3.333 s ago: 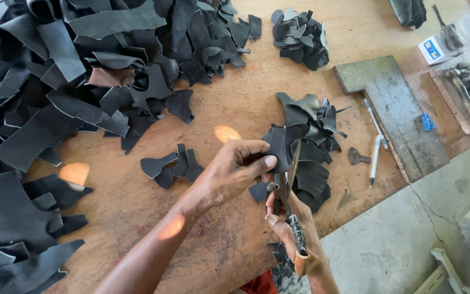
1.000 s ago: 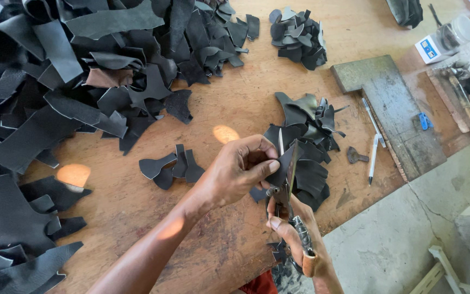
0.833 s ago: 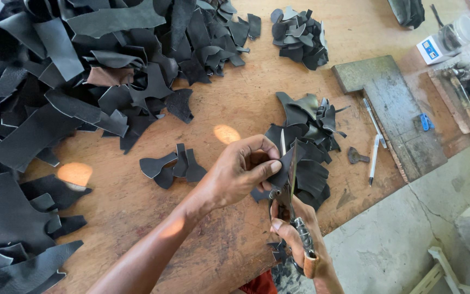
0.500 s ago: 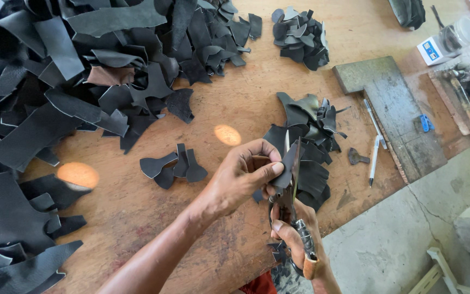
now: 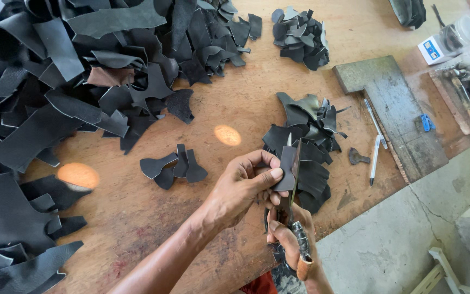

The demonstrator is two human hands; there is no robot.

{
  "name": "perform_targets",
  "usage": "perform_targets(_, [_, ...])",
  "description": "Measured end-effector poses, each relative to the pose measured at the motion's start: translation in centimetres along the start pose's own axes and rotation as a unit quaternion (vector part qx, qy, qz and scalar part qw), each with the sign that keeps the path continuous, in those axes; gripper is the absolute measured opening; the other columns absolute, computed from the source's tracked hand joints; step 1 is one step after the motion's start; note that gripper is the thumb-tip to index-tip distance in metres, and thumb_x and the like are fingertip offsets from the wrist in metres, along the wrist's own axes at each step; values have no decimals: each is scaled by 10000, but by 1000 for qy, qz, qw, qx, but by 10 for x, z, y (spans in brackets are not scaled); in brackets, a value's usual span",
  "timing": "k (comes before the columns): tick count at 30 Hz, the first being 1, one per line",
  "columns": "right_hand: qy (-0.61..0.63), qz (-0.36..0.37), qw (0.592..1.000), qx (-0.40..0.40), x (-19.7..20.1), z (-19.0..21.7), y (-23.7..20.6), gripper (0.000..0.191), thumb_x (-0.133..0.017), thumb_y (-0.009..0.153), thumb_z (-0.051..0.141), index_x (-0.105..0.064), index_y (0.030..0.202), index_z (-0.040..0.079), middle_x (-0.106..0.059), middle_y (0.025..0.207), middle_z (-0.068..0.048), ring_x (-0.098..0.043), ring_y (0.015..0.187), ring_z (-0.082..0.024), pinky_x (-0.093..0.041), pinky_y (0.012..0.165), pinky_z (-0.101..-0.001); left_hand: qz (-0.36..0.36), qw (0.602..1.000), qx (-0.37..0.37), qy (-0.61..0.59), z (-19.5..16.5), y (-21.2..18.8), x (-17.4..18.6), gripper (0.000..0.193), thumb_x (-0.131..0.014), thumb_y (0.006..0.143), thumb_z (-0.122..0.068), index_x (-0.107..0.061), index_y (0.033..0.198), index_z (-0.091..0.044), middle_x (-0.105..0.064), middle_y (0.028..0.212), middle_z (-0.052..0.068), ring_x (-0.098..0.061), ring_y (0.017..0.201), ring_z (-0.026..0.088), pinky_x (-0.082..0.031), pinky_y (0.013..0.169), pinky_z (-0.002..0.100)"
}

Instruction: The person picks up dark leather offcut pieces one at a time from a large pile on a wooden workbench and trims their edges with scissors, placing trimmed pieces aside and discarding scraps. The person repeats this trimming cycle continuously across the workbench.

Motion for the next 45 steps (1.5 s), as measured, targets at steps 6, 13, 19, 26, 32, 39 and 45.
perform_targets(6, [-32,-9,999,-10,0,-1,-1,153,-597,811,124,-593,808,-29,-576,606,-61,-574,499,-139,-466,477,-291,8,1000,6,-22,5,-1,0,158,-641,1004,-166,-589,1067,-31,-707,808,88,-662,632,108,-547,549,235])
perform_targets(13, [-59,-60,995,-59,-2,-3,-5,122,-596,799,89,-619,796,-32,-572,580,-59,-542,419,-130,-423,414,-280,27,999,4,-24,8,0,1,156,-638,1016,-172,-578,1067,-37,-707,816,84,-667,650,112,-545,571,231])
perform_targets(19, [-54,-69,995,-52,-1,-17,-11,120,-595,777,74,-616,775,-45,-634,676,-39,-543,399,-120,-450,366,-278,51,998,14,-19,15,-5,3,152,-625,1033,-174,-573,1034,-31,-710,824,88,-675,681,124,-558,622,247])
perform_targets(26, [-56,-84,990,-99,-1,-53,-45,162,-643,786,114,-712,864,-11,-596,517,-30,-506,337,-119,-411,318,-284,8,990,53,129,22,-19,9,191,-630,1005,-250,-585,966,-68,-737,798,58,-659,651,92,-518,561,249])
perform_targets(32, [-50,-68,979,-184,-1,-80,-66,195,-686,845,170,-700,782,-14,-529,451,-37,-477,328,-130,-366,332,-296,-25,980,77,180,35,-23,18,234,-659,971,-294,-620,969,-64,-739,805,70,-673,660,99,-526,558,253])
perform_targets(39, [-11,-68,968,-241,14,-90,-60,174,-712,819,160,-653,820,-3,-551,498,-37,-498,352,-142,-388,337,-317,-135,934,-130,306,-32,-9,46,224,-579,1025,-272,-647,1044,-59,-719,830,34,-667,685,112,-551,579,261])
perform_targets(45, [-45,-151,967,-201,40,-71,-52,135,-687,821,134,-671,861,6,-573,510,-51,-521,368,-143,-417,354,-312,-226,906,-179,311,-25,-2,49,260,-632,957,-165,-588,1177,-34,-623,1057,130,-617,899,209,-537,714,313])
Point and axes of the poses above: each hand's wrist, its own y-axis towards the middle knuckle, its own x-axis out of the back of the hand, z = x × y, the point moved 2 cm from there along y, towards the middle knuckle
